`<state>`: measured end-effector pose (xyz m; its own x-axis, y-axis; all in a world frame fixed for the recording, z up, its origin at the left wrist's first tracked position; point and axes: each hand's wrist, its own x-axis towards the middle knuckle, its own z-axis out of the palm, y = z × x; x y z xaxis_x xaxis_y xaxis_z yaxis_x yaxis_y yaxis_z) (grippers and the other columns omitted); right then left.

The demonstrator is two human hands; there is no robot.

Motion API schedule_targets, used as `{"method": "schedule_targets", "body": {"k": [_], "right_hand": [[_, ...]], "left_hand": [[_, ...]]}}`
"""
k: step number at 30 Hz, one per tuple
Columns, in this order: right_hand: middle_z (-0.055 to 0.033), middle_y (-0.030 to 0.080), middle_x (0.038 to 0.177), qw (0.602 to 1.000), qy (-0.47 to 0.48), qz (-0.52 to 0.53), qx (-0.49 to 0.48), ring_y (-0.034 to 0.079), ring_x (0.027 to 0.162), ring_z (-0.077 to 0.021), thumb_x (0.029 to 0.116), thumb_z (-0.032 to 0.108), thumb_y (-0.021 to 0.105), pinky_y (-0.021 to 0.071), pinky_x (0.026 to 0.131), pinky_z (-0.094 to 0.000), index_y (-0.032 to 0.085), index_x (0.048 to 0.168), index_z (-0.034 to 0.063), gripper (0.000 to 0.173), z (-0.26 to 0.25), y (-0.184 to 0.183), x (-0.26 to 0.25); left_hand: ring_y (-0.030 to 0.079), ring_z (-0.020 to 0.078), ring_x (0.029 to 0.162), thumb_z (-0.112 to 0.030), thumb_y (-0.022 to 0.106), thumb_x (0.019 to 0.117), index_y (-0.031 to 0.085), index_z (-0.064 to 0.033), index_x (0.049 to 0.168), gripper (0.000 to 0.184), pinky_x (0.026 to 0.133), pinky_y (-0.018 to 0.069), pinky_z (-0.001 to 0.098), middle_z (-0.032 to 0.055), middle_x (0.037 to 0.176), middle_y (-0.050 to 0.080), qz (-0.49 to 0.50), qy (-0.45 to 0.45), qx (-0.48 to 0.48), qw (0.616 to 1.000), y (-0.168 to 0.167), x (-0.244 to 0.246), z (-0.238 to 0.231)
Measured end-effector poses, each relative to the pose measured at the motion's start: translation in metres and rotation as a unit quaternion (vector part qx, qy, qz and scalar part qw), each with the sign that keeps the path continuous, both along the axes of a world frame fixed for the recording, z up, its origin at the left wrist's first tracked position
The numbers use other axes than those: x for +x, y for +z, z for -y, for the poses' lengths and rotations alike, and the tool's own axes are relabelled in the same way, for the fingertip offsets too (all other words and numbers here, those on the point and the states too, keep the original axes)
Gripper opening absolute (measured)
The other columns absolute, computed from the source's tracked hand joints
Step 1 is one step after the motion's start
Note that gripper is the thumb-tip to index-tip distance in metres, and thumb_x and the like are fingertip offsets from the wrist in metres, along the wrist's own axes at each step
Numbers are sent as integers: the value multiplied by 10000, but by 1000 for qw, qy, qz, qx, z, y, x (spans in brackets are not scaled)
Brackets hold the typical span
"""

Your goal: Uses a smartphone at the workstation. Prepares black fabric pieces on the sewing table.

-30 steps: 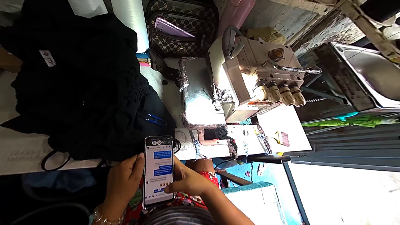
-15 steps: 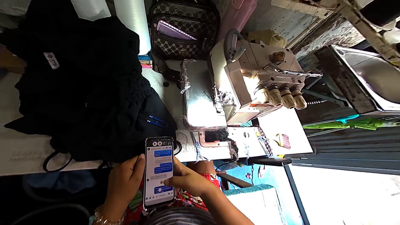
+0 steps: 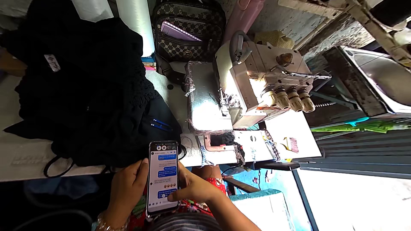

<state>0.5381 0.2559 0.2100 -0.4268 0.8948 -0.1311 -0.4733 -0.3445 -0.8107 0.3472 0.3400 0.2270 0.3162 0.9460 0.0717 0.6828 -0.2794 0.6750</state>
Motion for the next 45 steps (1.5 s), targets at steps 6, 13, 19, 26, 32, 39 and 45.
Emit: {"method": "schedule_targets", "body": {"k": [6, 13, 19, 26, 32, 39, 45], "right_hand": [[-65, 590, 1328, 1000, -2, -3, -1, 643, 1186, -132, 875, -122, 603, 540, 1031, -359, 172, 1495, 48, 773, 0, 0, -1], [-57, 586, 1328, 1000, -1, 4, 3, 641, 1184, -122, 876, -118, 599, 538, 1033, -350, 171, 1496, 43, 770, 0, 2, -1], [-66, 585, 1330, 1000, -1, 2, -2, 642, 1186, -127, 877, -123, 597, 539, 1035, -356, 177, 1491, 44, 762, 1, 2, -2], [-69, 582, 1334, 1000, -2, 1, -5, 640, 1188, -128, 879, -119, 597, 537, 1035, -353, 164, 1499, 45, 774, 2, 2, -2], [-61, 583, 1327, 1000, -3, 0, -4, 639, 1184, -121, 878, -115, 597, 537, 1032, -349, 180, 1488, 47, 757, 2, 2, -2], [-65, 587, 1320, 1000, -4, 11, -14, 643, 1173, -119, 883, -107, 595, 541, 1024, -344, 170, 1500, 39, 764, 2, 4, -2], [-62, 589, 1311, 1000, -2, 10, -12, 644, 1168, -114, 884, -98, 597, 540, 1021, -339, 172, 1493, 35, 754, 3, 3, -2]], "left_hand": [[458, 102, 493, -313, 359, 1024, 517, -75, 605, 507, 515, 359, 313, -11, 507, 403, 7, -1, 0, 1000, 0, -1, 0], [486, 119, 506, -308, 359, 1025, 533, -60, 614, 510, 520, 375, 333, 10, 512, 432, 7, -3, 9, 1000, 0, 0, 0], [473, 111, 500, -310, 362, 1024, 521, -64, 609, 508, 517, 367, 324, 5, 510, 419, 7, -1, 10, 1000, 0, 0, 1], [484, 117, 503, -312, 364, 1022, 539, -63, 617, 507, 520, 374, 329, 5, 510, 431, 5, -1, 7, 1000, 1, 0, 1], [472, 110, 504, -308, 361, 1024, 531, -64, 613, 508, 523, 369, 325, -2, 512, 422, 2, -1, 6, 1000, 0, 0, 1], [470, 112, 498, -314, 357, 1026, 520, -70, 609, 510, 518, 368, 332, -2, 511, 417, 2, -1, 3, 1000, 0, 0, 1], [475, 118, 500, -316, 358, 1025, 519, -69, 606, 512, 520, 370, 335, 1, 509, 418, -2, 1, 3, 1000, 1, 0, 1]]}}
